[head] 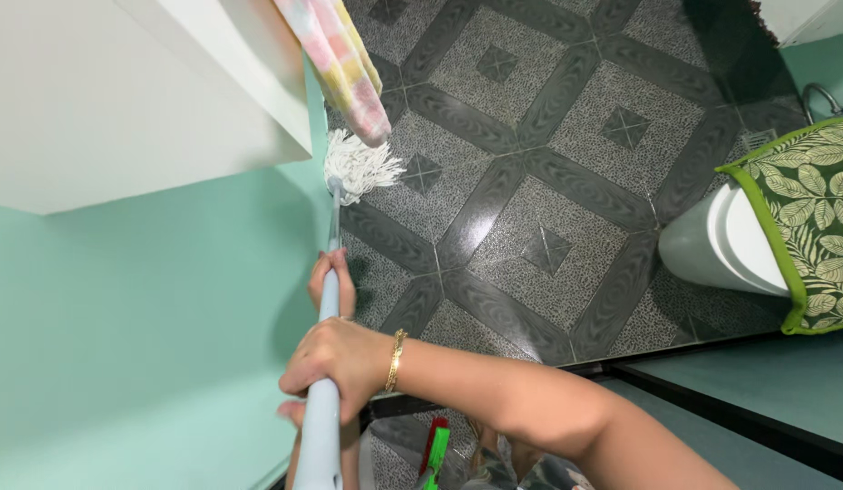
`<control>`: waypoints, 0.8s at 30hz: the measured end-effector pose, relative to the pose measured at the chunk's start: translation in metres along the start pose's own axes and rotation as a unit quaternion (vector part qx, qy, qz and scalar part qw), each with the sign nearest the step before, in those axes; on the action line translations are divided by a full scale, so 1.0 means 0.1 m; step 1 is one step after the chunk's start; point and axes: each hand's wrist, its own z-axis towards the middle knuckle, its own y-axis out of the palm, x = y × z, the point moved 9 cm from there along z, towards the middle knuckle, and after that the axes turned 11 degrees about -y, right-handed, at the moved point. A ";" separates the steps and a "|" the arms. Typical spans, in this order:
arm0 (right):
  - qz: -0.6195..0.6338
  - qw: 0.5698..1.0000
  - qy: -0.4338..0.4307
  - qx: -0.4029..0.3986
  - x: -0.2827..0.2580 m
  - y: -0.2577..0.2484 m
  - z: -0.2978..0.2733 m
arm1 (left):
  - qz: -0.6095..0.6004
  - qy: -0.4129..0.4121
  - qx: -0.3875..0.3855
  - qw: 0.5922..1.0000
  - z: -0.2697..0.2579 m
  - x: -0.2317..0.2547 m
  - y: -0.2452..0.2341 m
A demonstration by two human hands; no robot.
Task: The person mops the bathroom floor, repeatedly wringing the mop head by hand between cleaning the tiles near the toilet and sink.
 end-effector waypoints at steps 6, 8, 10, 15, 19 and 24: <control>-0.052 0.996 0.046 -0.050 -0.05 -0.12 -0.03 | -0.054 -0.059 0.018 0.997 -0.09 -0.07 0.34; -0.058 0.995 0.057 -0.052 -0.10 -0.23 -0.06 | -0.063 -0.051 0.011 0.997 -0.14 0.02 0.53; -0.072 0.992 0.089 -0.055 -0.11 -0.40 -0.14 | -0.068 -0.124 -0.018 0.990 -0.15 0.00 0.87; -0.124 0.980 0.138 -0.071 -0.16 -0.81 -0.40 | -0.122 -0.114 -0.062 0.984 -0.30 0.26 1.63; -0.191 0.962 0.185 -0.064 -0.22 -1.23 -0.74 | -0.188 -0.146 -0.109 0.965 -0.52 0.25 2.54; -0.276 0.933 0.231 -0.016 -0.31 -1.97 -1.45 | -0.212 -0.080 -0.192 0.955 -0.96 0.39 4.06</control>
